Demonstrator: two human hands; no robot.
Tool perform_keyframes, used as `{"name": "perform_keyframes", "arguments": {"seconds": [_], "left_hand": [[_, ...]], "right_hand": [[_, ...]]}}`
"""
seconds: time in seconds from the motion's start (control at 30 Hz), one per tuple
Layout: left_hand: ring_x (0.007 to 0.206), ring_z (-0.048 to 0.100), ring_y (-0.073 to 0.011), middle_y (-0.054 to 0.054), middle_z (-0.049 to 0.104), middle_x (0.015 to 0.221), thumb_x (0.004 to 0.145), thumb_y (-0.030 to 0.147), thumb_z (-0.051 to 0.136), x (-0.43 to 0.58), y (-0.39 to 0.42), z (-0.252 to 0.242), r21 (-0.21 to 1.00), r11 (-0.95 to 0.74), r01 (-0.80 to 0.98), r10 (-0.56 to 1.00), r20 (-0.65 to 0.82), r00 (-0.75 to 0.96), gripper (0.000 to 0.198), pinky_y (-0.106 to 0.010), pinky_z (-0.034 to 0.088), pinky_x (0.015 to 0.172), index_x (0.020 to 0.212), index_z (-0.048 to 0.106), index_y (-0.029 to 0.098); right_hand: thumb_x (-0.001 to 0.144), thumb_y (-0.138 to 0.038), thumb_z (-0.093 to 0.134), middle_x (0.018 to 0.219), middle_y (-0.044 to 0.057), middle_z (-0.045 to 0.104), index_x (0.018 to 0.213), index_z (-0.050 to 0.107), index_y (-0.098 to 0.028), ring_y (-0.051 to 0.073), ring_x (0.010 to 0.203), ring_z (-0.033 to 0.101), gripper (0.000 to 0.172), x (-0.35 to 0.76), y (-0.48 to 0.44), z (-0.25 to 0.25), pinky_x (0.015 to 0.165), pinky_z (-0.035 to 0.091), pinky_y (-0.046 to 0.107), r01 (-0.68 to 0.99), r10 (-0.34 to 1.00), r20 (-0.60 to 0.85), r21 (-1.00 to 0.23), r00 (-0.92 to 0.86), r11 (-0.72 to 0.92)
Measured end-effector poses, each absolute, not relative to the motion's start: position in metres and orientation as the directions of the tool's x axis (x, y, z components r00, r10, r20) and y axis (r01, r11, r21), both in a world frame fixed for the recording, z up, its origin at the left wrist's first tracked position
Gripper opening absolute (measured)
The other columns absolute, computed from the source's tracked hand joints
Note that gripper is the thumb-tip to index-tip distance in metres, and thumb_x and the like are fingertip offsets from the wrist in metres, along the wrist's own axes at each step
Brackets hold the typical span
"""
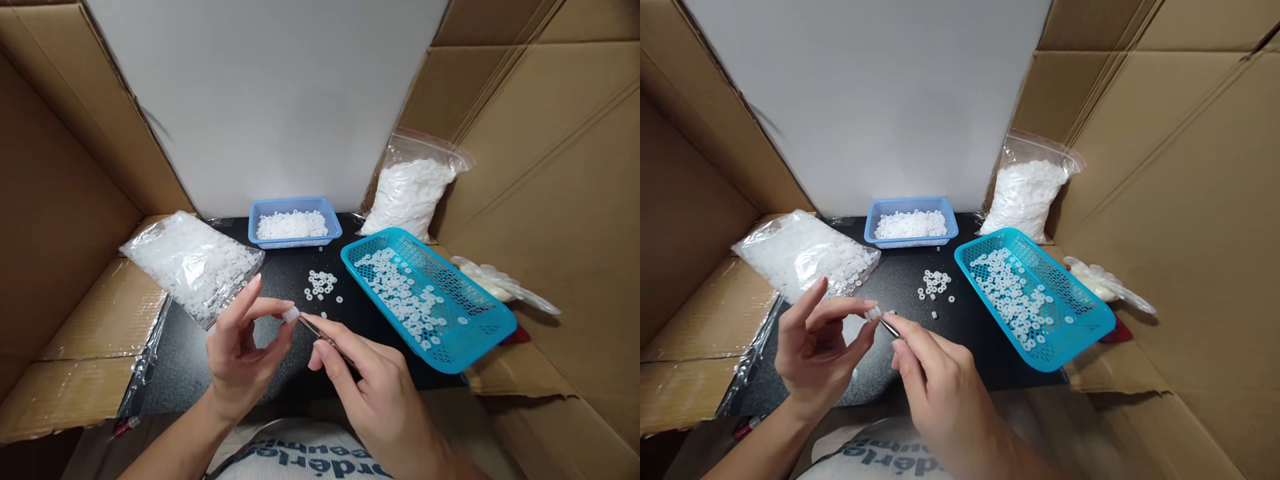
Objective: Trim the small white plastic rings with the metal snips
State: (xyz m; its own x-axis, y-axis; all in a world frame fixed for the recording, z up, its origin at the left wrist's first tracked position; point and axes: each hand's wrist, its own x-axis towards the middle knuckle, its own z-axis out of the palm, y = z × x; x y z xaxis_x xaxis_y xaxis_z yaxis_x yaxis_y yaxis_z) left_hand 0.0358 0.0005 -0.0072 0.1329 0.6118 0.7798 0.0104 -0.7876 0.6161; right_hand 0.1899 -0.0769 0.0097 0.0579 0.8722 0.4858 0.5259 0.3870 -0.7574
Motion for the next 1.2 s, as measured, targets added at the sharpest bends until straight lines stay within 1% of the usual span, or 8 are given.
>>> {"name": "perform_keyframes", "arguments": {"seconds": [0.17,0.3,0.4,0.5,0.7,0.9,1.1,1.2], "left_hand": [[0.079,0.077,-0.0151,0.002,0.081,0.102,0.076,-0.008,0.076,0.033,-0.005,-0.007,0.539,-0.835,0.11,0.55,0.828,0.111,0.09,-0.029,0.067,0.079,0.152,0.051,0.033],[0.079,0.078,-0.0184,0.0,0.083,0.104,0.074,-0.009,0.076,0.025,-0.005,-0.01,0.392,-0.895,0.213,0.433,0.879,0.199,0.1,-0.033,0.068,0.075,0.157,0.043,0.036],[0.078,0.078,-0.0192,-0.001,0.084,0.104,0.075,-0.009,0.074,0.016,-0.002,-0.012,0.315,-0.924,0.218,0.366,0.892,0.265,0.102,-0.034,0.068,0.072,0.159,0.039,0.036],[0.078,0.078,-0.0182,-0.001,0.084,0.103,0.076,-0.01,0.072,0.009,0.001,-0.012,0.291,-0.939,0.184,0.338,0.882,0.33,0.105,-0.034,0.068,0.073,0.161,0.034,0.037],[0.072,0.075,-0.0154,0.0,0.084,0.095,0.076,-0.01,0.068,0.005,0.005,0.0,0.29,-0.956,0.053,0.284,0.859,0.426,0.106,-0.03,0.066,0.07,0.163,0.03,0.038],[0.068,0.073,-0.0158,0.0,0.08,0.09,0.075,-0.01,0.069,0.005,0.003,0.0,0.306,-0.95,0.056,0.296,0.832,0.468,0.112,-0.03,0.066,0.068,0.165,0.022,0.037],[0.072,0.073,-0.0161,0.001,0.078,0.092,0.077,-0.009,0.069,0.006,0.001,-0.005,0.366,-0.928,0.068,0.354,0.812,0.464,0.111,-0.031,0.065,0.073,0.166,0.022,0.037],[0.073,0.071,-0.0153,0.001,0.076,0.089,0.079,-0.005,0.073,0.012,-0.002,-0.007,0.452,-0.887,0.094,0.448,0.794,0.41,0.108,-0.03,0.065,0.075,0.166,0.023,0.035]], "right_hand": [[0.102,-0.014,0.049,0.078,0.002,0.076,0.13,0.071,-0.018,0.016,0.064,0.072,0.036,0.189,-0.082,0.009,0.068,0.064,0.026,0.573,0.873,0.486,-0.728,0.043,0.377],[0.102,-0.014,0.046,0.079,0.003,0.076,0.131,0.071,-0.018,0.016,0.063,0.071,0.038,0.185,-0.085,0.008,0.067,0.064,0.025,0.588,0.869,0.494,-0.713,0.034,0.382],[0.102,-0.014,0.045,0.077,0.002,0.075,0.131,0.071,-0.018,0.015,0.061,0.07,0.038,0.184,-0.086,0.009,0.063,0.062,0.025,0.583,0.877,0.479,-0.72,0.025,0.377],[0.103,-0.015,0.045,0.073,0.001,0.073,0.129,0.072,-0.018,0.014,0.058,0.066,0.038,0.187,-0.088,0.012,0.059,0.059,0.024,0.556,0.902,0.433,-0.751,0.006,0.356],[0.104,-0.02,0.047,0.063,-0.004,0.064,0.124,0.075,-0.02,0.011,0.052,0.057,0.035,0.199,-0.092,0.021,0.053,0.048,0.022,0.475,0.949,0.31,-0.829,-0.053,0.297],[0.103,-0.021,0.048,0.061,-0.005,0.061,0.125,0.075,-0.021,0.011,0.053,0.057,0.035,0.203,-0.096,0.021,0.053,0.046,0.022,0.443,0.969,0.244,-0.864,-0.046,0.239],[0.103,-0.018,0.048,0.061,-0.004,0.064,0.12,0.076,-0.02,0.012,0.051,0.058,0.033,0.199,-0.098,0.016,0.05,0.049,0.022,0.536,0.927,0.376,-0.783,0.005,0.315],[0.102,-0.014,0.046,0.074,0.001,0.073,0.123,0.073,-0.019,0.014,0.055,0.063,0.035,0.198,-0.099,0.016,0.054,0.055,0.024,0.612,0.871,0.492,-0.688,-0.002,0.39]]}}
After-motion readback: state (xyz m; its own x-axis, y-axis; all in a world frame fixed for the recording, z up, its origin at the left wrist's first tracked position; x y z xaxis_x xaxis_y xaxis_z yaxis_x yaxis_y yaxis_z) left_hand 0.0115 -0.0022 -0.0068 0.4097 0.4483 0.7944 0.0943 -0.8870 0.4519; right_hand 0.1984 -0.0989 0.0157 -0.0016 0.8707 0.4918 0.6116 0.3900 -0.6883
